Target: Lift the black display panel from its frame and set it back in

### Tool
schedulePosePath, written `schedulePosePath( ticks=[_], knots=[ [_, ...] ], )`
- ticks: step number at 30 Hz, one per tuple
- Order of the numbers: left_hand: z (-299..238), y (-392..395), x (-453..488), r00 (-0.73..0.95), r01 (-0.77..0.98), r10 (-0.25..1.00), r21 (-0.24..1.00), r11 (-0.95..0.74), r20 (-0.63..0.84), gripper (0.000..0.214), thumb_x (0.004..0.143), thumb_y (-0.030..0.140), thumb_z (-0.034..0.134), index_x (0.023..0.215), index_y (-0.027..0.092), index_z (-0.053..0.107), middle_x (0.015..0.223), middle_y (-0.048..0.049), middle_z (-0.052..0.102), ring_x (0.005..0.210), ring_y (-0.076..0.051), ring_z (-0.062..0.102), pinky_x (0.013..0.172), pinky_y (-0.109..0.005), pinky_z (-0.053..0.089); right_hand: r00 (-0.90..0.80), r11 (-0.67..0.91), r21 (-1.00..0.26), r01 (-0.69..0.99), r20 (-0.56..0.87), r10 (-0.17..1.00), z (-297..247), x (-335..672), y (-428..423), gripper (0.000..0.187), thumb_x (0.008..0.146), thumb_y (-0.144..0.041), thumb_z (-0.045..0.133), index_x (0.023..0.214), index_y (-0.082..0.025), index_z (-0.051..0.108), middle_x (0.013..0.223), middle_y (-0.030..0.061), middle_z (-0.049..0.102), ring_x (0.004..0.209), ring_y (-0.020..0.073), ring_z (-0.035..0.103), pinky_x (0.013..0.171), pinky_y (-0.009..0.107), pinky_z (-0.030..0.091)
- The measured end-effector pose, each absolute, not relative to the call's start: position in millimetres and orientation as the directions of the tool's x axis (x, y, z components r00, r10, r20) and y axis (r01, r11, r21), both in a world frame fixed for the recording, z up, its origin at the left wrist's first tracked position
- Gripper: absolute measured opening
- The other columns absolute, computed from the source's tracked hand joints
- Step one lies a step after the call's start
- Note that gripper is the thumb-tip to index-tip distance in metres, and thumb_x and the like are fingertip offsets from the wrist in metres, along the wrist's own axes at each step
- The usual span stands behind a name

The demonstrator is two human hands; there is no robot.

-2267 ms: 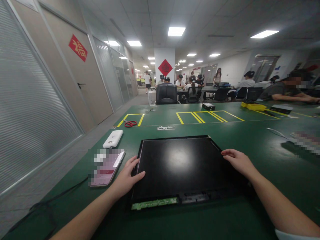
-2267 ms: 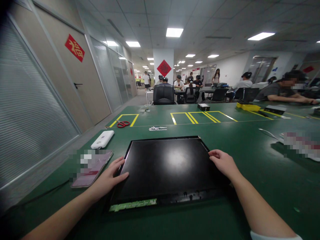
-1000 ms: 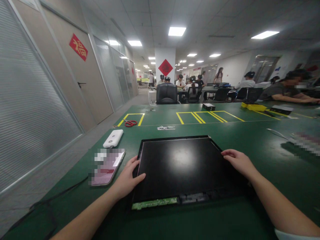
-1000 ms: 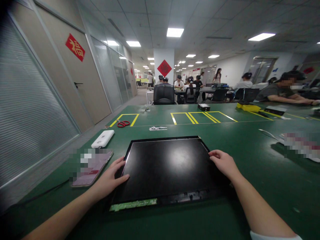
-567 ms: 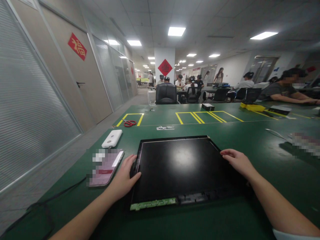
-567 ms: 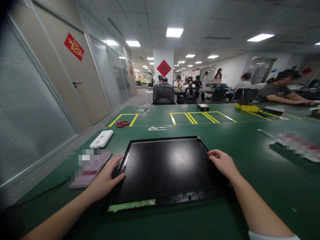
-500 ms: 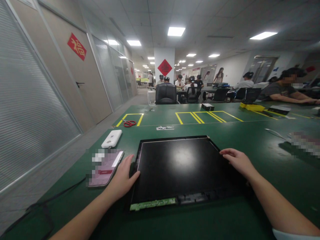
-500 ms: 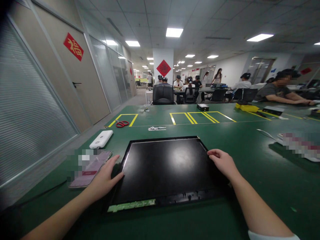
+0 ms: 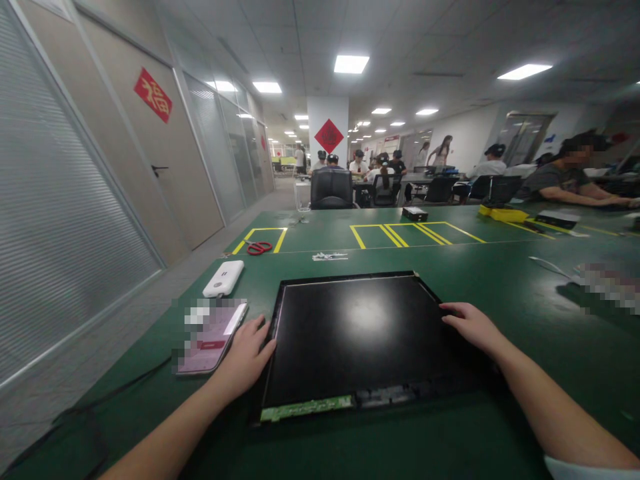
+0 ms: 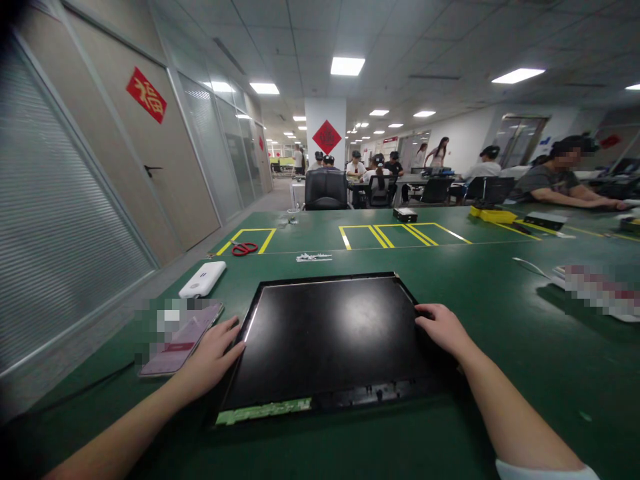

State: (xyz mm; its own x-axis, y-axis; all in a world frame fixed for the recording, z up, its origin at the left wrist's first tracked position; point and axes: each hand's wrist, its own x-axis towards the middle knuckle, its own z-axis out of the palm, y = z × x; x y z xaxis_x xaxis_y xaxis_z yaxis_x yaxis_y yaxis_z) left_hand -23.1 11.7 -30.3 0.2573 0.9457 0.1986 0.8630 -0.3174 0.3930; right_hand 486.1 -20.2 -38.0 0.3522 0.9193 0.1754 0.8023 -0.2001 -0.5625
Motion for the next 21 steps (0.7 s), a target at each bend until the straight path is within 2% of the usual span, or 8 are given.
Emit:
schedulePosePath(
  ticks=[6, 11, 14, 17, 21],
  knots=[
    [-16.6, 9.1, -20.0, 0.276, 0.839, 0.95, 0.445, -0.312, 0.144, 0.047, 0.084, 0.034, 0.046, 0.12, 0.013, 0.066, 0.144, -0.019, 0.052, 0.136, -0.036, 0.043, 0.112, -0.054, 0.031, 0.341, -0.208, -0.522, 0.827, 0.171, 0.925, -41.0, 488.8, -18.5, 0.036, 0.069, -0.032, 0.061, 0.098, -0.02, 0.077, 0.111, 0.0114, 0.071, 0.102, 0.0274, 0.065, 0.093, 0.038, 0.048],
    [-4.3, 4.4, -15.1, 0.211, 0.742, 0.966, 0.619, -0.257, 0.149, 0.049, 0.08, 0.033, 0.049, 0.123, 0.014, 0.066, 0.143, -0.0139, 0.055, 0.134, -0.033, 0.047, 0.114, -0.05, 0.032, 0.356, -0.243, -0.511, 0.825, 0.136, 0.924, -35.9, 485.2, -20.2, 0.037, 0.07, -0.032, 0.061, 0.101, -0.019, 0.077, 0.114, 0.0126, 0.069, 0.101, 0.0274, 0.066, 0.093, 0.038, 0.048],
    [3.5, -0.2, -11.2, 0.131, 0.607, 0.983, 0.774, -0.181, 0.127, 0.049, 0.079, 0.036, 0.051, 0.122, 0.019, 0.067, 0.133, -0.0078, 0.065, 0.128, -0.032, 0.054, 0.11, -0.047, 0.039, 0.364, -0.247, -0.512, 0.823, 0.142, 0.92, -36.0, 485.1, -20.5, 0.034, 0.07, -0.031, 0.062, 0.098, -0.02, 0.077, 0.111, 0.0116, 0.07, 0.1, 0.0279, 0.066, 0.091, 0.038, 0.05],
    [12.0, -6.3, -6.7, 0.085, 0.41, 0.996, 0.91, -0.059, 0.026, 0.048, 0.077, 0.037, 0.057, 0.122, 0.022, 0.067, 0.121, -0.0031, 0.072, 0.119, -0.032, 0.061, 0.096, -0.042, 0.051, 0.356, -0.229, -0.532, 0.815, 0.147, 0.923, -40.0, 487.8, -19.3, 0.035, 0.069, -0.031, 0.062, 0.099, -0.019, 0.076, 0.109, 0.0119, 0.071, 0.099, 0.0278, 0.067, 0.091, 0.038, 0.05],
    [20.0, -13.5, 0.2, 0.042, 0.137, 0.986, 0.979, 0.152, -0.159, 0.051, 0.077, 0.026, 0.063, 0.127, 0.02, 0.063, 0.11, -0.0053, 0.077, 0.098, -0.028, 0.072, 0.082, -0.037, 0.058, 0.354, -0.229, -0.572, 0.788, 0.117, 0.928, -45.4, 491.9, -16.9, 0.037, 0.071, -0.03, 0.061, 0.103, -0.017, 0.075, 0.107, 0.0122, 0.072, 0.098, 0.0269, 0.067, 0.09, 0.037, 0.05]
  ],
)
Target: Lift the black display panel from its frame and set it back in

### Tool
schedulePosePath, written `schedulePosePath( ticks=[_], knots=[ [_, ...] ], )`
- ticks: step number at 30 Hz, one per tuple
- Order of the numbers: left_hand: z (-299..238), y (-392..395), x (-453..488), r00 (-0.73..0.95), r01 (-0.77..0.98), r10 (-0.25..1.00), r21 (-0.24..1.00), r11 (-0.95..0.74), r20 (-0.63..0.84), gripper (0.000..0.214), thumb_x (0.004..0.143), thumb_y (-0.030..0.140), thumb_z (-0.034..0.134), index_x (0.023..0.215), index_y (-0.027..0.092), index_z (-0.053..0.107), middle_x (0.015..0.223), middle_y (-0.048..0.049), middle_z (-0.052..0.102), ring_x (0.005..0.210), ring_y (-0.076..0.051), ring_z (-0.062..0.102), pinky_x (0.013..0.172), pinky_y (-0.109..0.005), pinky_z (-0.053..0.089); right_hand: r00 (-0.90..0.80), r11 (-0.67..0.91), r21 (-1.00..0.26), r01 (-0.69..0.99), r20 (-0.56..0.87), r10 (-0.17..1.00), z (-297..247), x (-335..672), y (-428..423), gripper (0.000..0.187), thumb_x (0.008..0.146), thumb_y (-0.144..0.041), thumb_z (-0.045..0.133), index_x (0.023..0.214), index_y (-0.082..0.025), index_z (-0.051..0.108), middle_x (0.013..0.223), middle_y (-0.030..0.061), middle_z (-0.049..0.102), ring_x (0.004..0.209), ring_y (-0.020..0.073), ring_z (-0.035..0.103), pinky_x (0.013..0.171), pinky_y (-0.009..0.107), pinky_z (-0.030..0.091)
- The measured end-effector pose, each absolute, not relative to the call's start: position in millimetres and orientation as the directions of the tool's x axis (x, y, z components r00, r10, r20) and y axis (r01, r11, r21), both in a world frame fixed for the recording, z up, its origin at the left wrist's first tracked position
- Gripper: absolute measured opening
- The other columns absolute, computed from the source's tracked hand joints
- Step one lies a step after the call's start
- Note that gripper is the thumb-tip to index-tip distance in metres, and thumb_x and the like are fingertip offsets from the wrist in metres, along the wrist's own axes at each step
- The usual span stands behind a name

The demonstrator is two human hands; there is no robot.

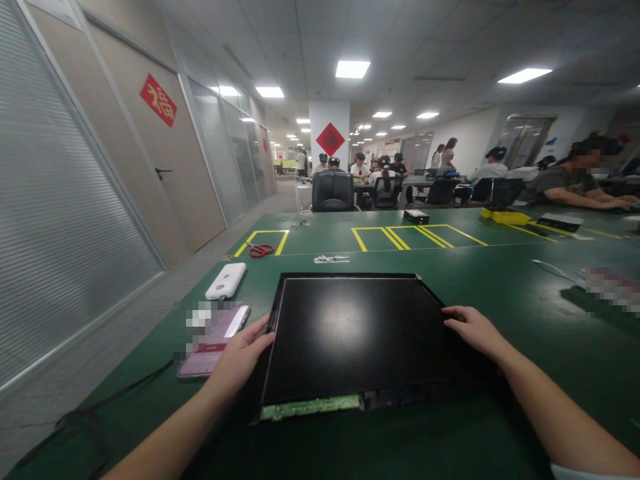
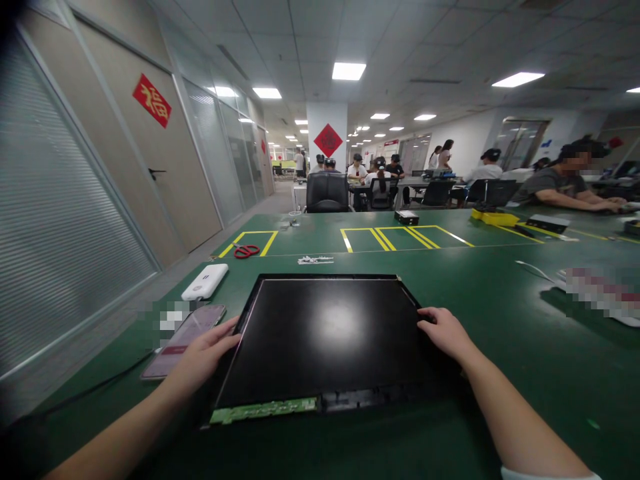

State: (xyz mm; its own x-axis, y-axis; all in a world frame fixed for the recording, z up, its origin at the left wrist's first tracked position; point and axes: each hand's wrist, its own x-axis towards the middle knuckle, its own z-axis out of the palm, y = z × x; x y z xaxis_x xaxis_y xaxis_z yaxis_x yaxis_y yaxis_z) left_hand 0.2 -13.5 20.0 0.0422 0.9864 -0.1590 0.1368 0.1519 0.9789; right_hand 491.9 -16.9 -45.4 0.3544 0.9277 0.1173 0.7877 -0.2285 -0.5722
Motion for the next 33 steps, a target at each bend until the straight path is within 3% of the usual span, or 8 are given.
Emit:
schedulePosePath(
  ticks=[4, 9, 16, 28, 33],
  knots=[
    [21.7, -17.8, 6.7, 0.011, -0.086, 0.954, 0.951, 0.298, -0.298, 0.057, 0.078, 0.013, 0.062, 0.134, 0.02, 0.055, 0.099, -0.0073, 0.079, 0.076, -0.024, 0.075, 0.065, -0.033, 0.06, 0.369, -0.236, -0.564, 0.791, 0.132, 0.92, -45.2, 491.5, -16.8, 0.035, 0.07, -0.03, 0.063, 0.1, -0.018, 0.075, 0.107, 0.0133, 0.071, 0.098, 0.027, 0.067, 0.09, 0.037, 0.05],
    [17.3, -19.1, 10.2, 0.016, -0.239, 0.937, 0.909, 0.342, -0.349, 0.062, 0.08, 0.007, 0.062, 0.139, 0.02, 0.049, 0.093, -0.0084, 0.079, 0.074, -0.024, 0.076, 0.065, -0.034, 0.061, 0.362, -0.213, -0.573, 0.792, 0.159, 0.918, -43.0, 488.6, -18.3, 0.032, 0.069, -0.028, 0.062, 0.096, -0.018, 0.075, 0.105, 0.0124, 0.071, 0.097, 0.0263, 0.068, 0.091, 0.037, 0.05],
    [14.4, -16.6, 11.1, -0.001, -0.218, 0.921, 0.898, 0.381, -0.391, 0.064, 0.079, 0.007, 0.063, 0.14, 0.021, 0.049, 0.081, -0.0063, 0.078, 0.066, -0.024, 0.075, 0.056, -0.033, 0.061, 0.349, -0.208, -0.553, 0.807, 0.162, 0.923, -45.3, 489.9, -17.7, 0.032, 0.069, -0.03, 0.062, 0.097, -0.02, 0.075, 0.103, 0.011, 0.071, 0.095, 0.0253, 0.067, 0.088, 0.036, 0.051],
    [15.2, -15.9, 12.0, -0.013, -0.198, 0.914, 0.897, 0.396, -0.406, 0.062, 0.081, 0.002, 0.059, 0.139, 0.02, 0.048, 0.091, -0.0083, 0.078, 0.066, -0.023, 0.075, 0.053, -0.032, 0.06, 0.359, -0.258, -0.519, 0.815, 0.103, 0.928, -41.3, 488.2, -19.0, 0.039, 0.071, -0.033, 0.062, 0.106, -0.017, 0.073, 0.109, 0.0136, 0.068, 0.099, 0.0265, 0.066, 0.088, 0.036, 0.049],
    [12.8, -14.1, 12.1, 0.004, -0.243, 0.925, 0.897, 0.37, -0.381, 0.059, 0.08, 0.002, 0.059, 0.136, 0.019, 0.051, 0.084, -0.0074, 0.078, 0.061, -0.021, 0.074, 0.054, -0.03, 0.06, 0.345, -0.238, -0.533, 0.812, 0.11, 0.932, -46.4, 492.8, -17.5, 0.04, 0.071, -0.033, 0.061, 0.106, -0.016, 0.073, 0.106, 0.0124, 0.07, 0.098, 0.0261, 0.066, 0.088, 0.035, 0.049]
  ],
)
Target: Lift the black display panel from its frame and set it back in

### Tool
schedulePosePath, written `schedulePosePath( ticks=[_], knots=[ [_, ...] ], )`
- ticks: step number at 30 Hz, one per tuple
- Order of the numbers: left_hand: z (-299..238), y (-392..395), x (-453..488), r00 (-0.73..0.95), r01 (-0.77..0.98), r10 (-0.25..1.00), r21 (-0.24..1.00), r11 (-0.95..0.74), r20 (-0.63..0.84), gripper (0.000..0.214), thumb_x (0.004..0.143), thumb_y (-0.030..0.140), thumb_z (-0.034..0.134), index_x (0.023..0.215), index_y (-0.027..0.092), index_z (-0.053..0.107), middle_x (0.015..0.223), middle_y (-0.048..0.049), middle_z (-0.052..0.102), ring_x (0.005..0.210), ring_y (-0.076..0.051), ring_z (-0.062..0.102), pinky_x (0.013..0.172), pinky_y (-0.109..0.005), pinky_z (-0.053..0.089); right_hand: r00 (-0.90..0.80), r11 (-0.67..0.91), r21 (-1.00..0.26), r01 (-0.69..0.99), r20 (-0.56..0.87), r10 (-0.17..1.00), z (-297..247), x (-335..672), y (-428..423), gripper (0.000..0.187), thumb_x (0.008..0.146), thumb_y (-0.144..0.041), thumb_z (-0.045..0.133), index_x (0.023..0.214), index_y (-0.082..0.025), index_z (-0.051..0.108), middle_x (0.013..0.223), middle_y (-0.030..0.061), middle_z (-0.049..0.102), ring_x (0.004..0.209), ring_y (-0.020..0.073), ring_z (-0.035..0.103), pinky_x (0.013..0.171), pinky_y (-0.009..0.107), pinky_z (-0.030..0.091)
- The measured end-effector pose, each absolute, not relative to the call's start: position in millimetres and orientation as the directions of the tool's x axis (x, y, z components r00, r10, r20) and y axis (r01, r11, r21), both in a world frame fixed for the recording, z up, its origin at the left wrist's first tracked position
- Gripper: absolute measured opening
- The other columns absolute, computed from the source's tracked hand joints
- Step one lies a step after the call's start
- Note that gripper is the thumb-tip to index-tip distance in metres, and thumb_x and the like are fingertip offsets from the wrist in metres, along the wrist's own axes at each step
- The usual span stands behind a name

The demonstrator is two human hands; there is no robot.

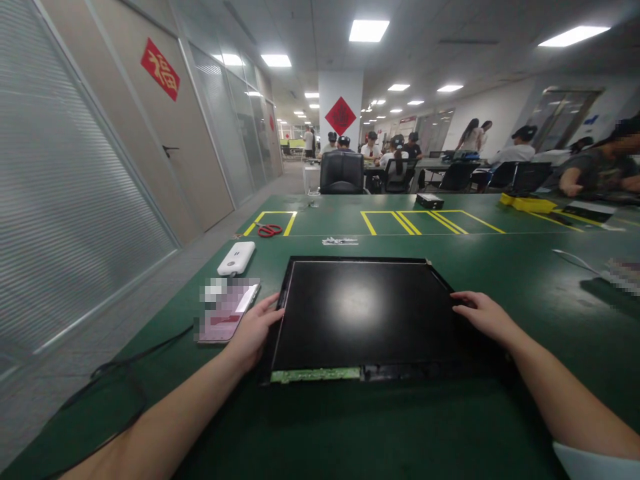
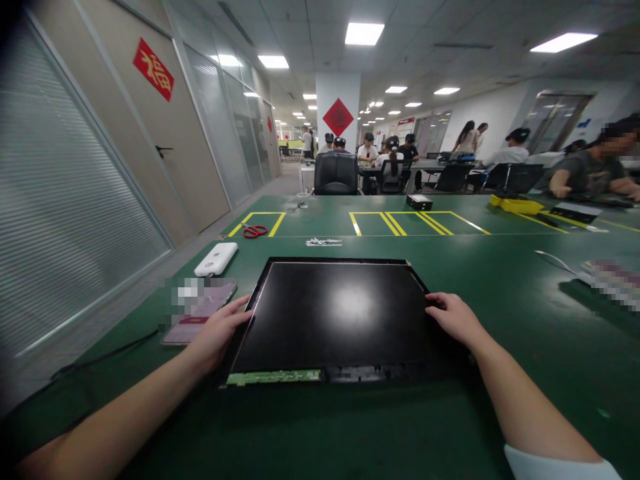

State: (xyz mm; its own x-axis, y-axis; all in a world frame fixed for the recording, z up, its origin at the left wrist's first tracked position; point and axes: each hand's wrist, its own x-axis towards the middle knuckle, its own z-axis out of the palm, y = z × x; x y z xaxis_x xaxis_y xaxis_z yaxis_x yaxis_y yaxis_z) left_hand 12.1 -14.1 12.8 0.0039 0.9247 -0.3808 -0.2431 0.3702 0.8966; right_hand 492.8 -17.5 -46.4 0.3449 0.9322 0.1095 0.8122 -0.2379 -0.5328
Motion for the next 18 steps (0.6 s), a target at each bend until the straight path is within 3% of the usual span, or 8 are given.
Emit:
schedulePosePath(
  ticks=[6, 18],
  knots=[
    [6.1, -6.7, 8.8, -0.054, -0.299, 0.927, 0.892, 0.339, -0.371, 0.054, 0.084, 0.008, 0.06, 0.136, 0.018, 0.052, 0.068, -0.0051, 0.075, 0.053, -0.02, 0.071, 0.049, -0.028, 0.057, 0.312, -0.203, -0.545, 0.814, 0.115, 0.943, -46.9, 493.8, -16.8, 0.036, 0.071, -0.032, 0.062, 0.102, -0.019, 0.073, 0.102, 0.0108, 0.071, 0.094, 0.0256, 0.066, 0.086, 0.037, 0.051],
    [-2.4, -3.4, 5.6, -0.058, -0.319, 0.931, 0.89, 0.325, -0.36, 0.055, 0.085, 0.01, 0.061, 0.138, 0.019, 0.051, 0.065, -0.004, 0.074, 0.052, -0.02, 0.07, 0.049, -0.029, 0.057, 0.311, -0.21, -0.559, 0.803, 0.092, 0.946, -46.2, 495.4, -17.9, 0.037, 0.07, -0.037, 0.061, 0.101, -0.021, 0.073, 0.103, 0.0112, 0.069, 0.096, 0.0284, 0.065, 0.087, 0.04, 0.05]
  ],
)
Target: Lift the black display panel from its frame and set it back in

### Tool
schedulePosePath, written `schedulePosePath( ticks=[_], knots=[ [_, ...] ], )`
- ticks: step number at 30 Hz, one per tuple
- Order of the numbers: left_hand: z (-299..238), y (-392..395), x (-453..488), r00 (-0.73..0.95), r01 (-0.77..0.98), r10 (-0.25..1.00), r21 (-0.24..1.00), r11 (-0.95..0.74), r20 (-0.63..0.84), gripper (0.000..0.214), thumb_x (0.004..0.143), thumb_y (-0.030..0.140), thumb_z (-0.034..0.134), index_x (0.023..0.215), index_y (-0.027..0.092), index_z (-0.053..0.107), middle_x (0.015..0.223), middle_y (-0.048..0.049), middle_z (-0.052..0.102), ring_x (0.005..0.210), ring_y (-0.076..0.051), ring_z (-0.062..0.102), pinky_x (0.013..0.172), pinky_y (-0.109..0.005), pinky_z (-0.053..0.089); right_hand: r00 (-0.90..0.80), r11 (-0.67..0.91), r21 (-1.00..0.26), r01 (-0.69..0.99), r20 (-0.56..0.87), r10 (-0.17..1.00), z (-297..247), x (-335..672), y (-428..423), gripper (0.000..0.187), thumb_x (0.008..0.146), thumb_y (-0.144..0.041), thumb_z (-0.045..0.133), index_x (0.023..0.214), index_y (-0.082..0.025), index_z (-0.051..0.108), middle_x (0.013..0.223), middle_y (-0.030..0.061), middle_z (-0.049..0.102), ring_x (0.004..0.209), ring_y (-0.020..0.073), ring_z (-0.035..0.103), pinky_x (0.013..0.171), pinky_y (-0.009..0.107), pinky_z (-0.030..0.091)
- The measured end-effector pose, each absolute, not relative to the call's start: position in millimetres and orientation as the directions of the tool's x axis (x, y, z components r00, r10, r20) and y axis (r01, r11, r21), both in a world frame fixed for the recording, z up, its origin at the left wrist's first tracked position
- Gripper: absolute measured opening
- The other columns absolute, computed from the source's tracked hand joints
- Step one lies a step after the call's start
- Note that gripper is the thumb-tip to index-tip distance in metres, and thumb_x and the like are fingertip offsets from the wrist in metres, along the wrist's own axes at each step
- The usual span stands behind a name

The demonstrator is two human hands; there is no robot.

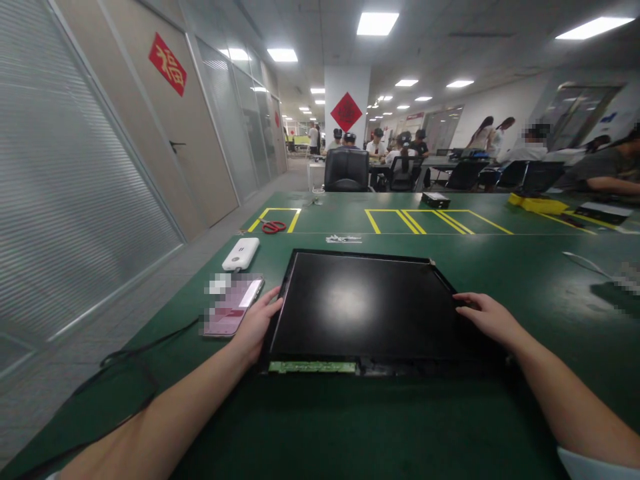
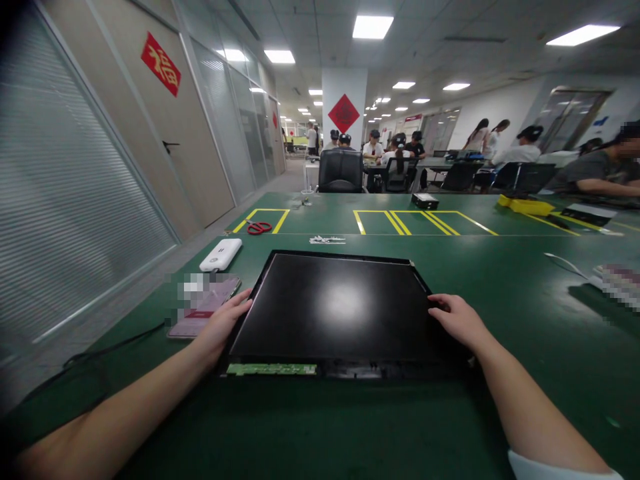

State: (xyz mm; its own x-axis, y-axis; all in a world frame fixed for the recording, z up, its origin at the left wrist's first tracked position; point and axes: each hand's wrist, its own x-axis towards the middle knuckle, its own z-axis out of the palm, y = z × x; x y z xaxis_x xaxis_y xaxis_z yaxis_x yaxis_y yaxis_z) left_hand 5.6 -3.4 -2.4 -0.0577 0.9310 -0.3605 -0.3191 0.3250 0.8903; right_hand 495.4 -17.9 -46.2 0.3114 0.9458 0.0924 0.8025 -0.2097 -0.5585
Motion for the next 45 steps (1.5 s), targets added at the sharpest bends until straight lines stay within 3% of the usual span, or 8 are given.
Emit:
schedulePosePath(
  ticks=[13, 22, 32, 39, 45],
  knots=[
    [-1.2, -6.1, 5.5, -0.054, -0.257, 0.932, 0.907, 0.334, -0.359, 0.067, 0.081, 0.016, 0.07, 0.143, 0.023, 0.045, 0.071, -0.0049, 0.076, 0.058, -0.021, 0.072, 0.055, -0.029, 0.056, 0.319, -0.222, -0.542, 0.81, 0.09, 0.943, -39.5, 490.2, -19.7, 0.036, 0.07, -0.036, 0.061, 0.101, -0.021, 0.072, 0.101, 0.0116, 0.07, 0.096, 0.0291, 0.066, 0.085, 0.04, 0.051],
    [1.9, -8.9, 4.5, -0.058, -0.164, 0.944, 0.936, 0.313, -0.326, 0.068, 0.081, 0.036, 0.073, 0.143, 0.028, 0.046, 0.088, -0.0066, 0.078, 0.075, -0.023, 0.074, 0.062, -0.028, 0.055, 0.314, -0.226, -0.52, 0.824, 0.087, 0.945, -37.3, 488.1, -19.5, 0.039, 0.07, -0.035, 0.06, 0.102, -0.018, 0.072, 0.103, 0.0128, 0.069, 0.099, 0.0288, 0.065, 0.088, 0.039, 0.05],
    [9.7, -14.7, 9.3, 0.022, -0.268, 0.949, 0.912, 0.309, -0.315, 0.047, 0.082, 0.023, 0.067, 0.129, 0.022, 0.062, 0.097, -0.0066, 0.079, 0.085, -0.023, 0.074, 0.069, -0.028, 0.056, 0.313, -0.219, -0.524, 0.823, 0.097, 0.945, -41.9, 490.9, -17.8, 0.035, 0.071, -0.033, 0.06, 0.102, -0.021, 0.072, 0.104, 0.011, 0.07, 0.097, 0.026, 0.066, 0.087, 0.037, 0.051],
    [10.3, -14.0, 8.4, 0.102, -0.336, 0.979, 0.92, 0.203, -0.178, 0.037, 0.079, 0.029, 0.069, 0.113, 0.015, 0.072, 0.112, -0.0091, 0.075, 0.109, -0.028, 0.067, 0.09, -0.034, 0.053, 0.324, -0.218, -0.528, 0.821, 0.116, 0.939, -37.4, 484.9, -20.9, 0.034, 0.071, -0.032, 0.061, 0.101, -0.02, 0.073, 0.105, 0.011, 0.069, 0.097, 0.0257, 0.066, 0.087, 0.036, 0.051],
    [14.4, -20.3, 6.2, 0.139, -0.24, 0.976, 0.951, 0.195, -0.165, 0.057, 0.067, 0.025, 0.083, 0.121, 0.019, 0.067, 0.113, -0.0093, 0.075, 0.107, -0.03, 0.068, 0.094, -0.038, 0.051, 0.331, -0.224, -0.525, 0.821, 0.119, 0.936, -33.1, 480.9, -22.3, 0.031, 0.07, -0.031, 0.062, 0.096, -0.022, 0.073, 0.1, 0.0099, 0.071, 0.096, 0.0269, 0.067, 0.087, 0.038, 0.052]
  ],
)
